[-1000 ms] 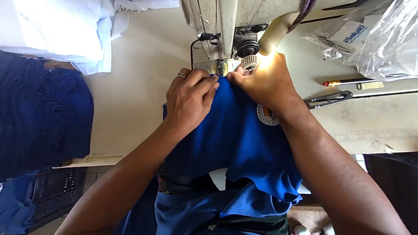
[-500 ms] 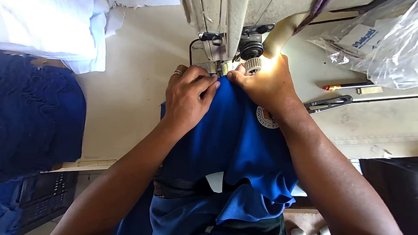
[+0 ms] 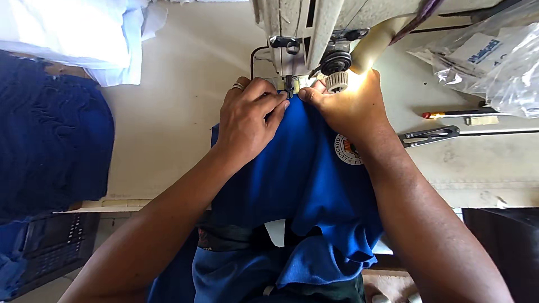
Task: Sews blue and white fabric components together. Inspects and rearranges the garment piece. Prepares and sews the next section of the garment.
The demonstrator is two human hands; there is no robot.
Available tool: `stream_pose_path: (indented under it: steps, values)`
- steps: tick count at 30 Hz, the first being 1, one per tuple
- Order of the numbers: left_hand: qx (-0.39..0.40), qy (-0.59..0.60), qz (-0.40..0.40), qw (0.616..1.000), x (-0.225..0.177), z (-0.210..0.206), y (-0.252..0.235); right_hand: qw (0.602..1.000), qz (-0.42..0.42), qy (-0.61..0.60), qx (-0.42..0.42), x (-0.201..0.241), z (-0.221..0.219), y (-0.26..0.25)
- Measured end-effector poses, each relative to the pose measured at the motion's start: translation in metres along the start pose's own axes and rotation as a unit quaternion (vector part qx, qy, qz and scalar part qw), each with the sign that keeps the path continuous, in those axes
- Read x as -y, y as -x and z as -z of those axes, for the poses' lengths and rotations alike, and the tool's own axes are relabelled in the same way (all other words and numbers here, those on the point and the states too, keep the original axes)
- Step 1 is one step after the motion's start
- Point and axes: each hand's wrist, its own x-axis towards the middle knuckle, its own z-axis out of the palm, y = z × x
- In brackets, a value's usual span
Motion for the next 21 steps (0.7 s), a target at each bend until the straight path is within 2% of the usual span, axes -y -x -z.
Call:
stream_pose_path:
  steps: [21]
  values:
    - [-0.003,0.010,-0.003,1.000,0.0040,-0.0005,-0.0038,0.999,-0.045,-0.027,0.001,0.0005,-0.0023,-0.0025]
